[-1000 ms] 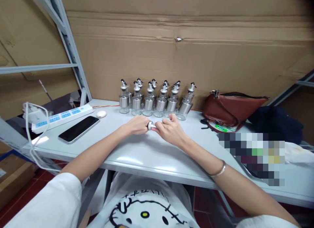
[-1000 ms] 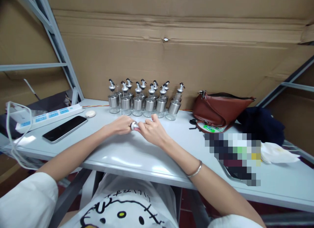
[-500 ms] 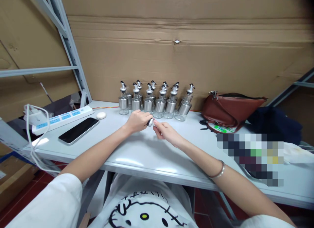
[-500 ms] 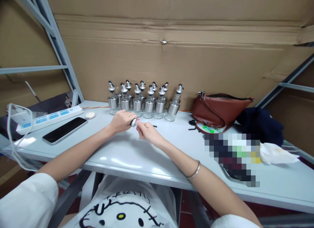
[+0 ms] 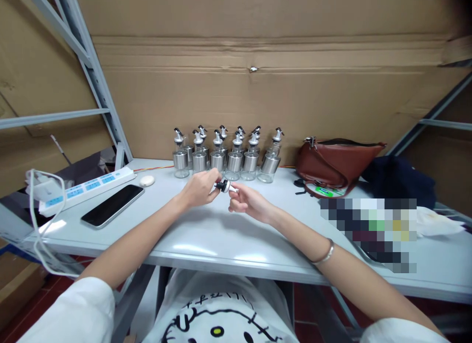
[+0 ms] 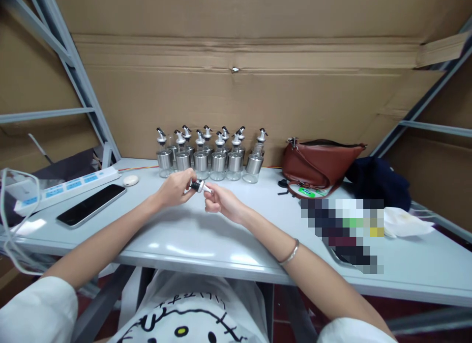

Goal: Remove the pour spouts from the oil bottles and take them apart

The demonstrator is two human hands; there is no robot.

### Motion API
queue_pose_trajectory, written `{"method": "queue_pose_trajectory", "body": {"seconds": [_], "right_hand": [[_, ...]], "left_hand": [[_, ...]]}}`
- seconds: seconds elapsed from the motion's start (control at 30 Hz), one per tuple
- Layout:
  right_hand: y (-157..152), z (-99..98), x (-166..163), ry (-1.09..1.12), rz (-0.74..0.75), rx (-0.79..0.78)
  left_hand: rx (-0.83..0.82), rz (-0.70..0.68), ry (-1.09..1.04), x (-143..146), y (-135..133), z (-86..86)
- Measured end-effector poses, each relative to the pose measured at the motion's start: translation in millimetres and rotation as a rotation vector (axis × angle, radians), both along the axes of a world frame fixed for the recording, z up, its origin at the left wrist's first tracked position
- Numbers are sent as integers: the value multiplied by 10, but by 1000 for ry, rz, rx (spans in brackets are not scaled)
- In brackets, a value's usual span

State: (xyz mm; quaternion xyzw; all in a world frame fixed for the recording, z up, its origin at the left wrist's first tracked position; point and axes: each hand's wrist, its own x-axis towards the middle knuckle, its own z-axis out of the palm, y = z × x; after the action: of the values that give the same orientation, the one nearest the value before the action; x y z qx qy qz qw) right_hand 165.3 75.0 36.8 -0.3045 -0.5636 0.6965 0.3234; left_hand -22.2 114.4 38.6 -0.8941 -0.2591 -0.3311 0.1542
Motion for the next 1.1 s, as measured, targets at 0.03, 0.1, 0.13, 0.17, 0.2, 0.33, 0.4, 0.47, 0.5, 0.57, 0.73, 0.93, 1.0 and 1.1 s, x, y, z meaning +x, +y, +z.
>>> {"method": "queue_pose_trajectory", "body": {"seconds": [0.03, 0.1, 0.13, 0.17, 0.2, 0.33, 0.4, 0.47, 0.5, 0.57, 0.73, 0.93, 1.0, 1.1], "right_hand": [[15, 8, 34, 28, 32, -24], [38, 30, 89, 59, 71, -32], [45, 41, 108, 65, 76, -22], [51, 50, 120, 64, 72, -4], [56, 56, 126, 56, 60, 21], [65, 63, 127, -14, -31, 139], [70, 61, 129, -31, -50, 173], [80, 53, 137, -36, -51, 195], [88, 46, 141, -40, -52, 208], [106, 27, 150, -48, -56, 242], [105, 9, 183, -112, -144, 483], [22, 46, 213, -414, -300, 830], [12, 47, 207, -425, -304, 850], [15, 36, 193, -417, -313, 858]], "left_hand": [[-10, -32, -15, 1, -15, 2], [-33, -77, -36, 7, -40, 12], [-49, -86, -49, 11, -48, 19], [-68, -88, -61, 15, -52, 25], [-89, -81, -70, 20, -52, 29], [-183, -20, -45, 39, -33, 28], [-219, 1, -8, 45, -21, 22], [-252, 0, 33, 47, -13, 18], [-267, -5, 52, 47, -11, 18], [-285, -10, 75, 46, -10, 20], [-271, 29, 7, 41, -22, 30], [-267, -8, -3, 36, -38, 36], [-261, -11, -8, 38, -42, 37], [-258, -12, -13, 43, -48, 32]]}}
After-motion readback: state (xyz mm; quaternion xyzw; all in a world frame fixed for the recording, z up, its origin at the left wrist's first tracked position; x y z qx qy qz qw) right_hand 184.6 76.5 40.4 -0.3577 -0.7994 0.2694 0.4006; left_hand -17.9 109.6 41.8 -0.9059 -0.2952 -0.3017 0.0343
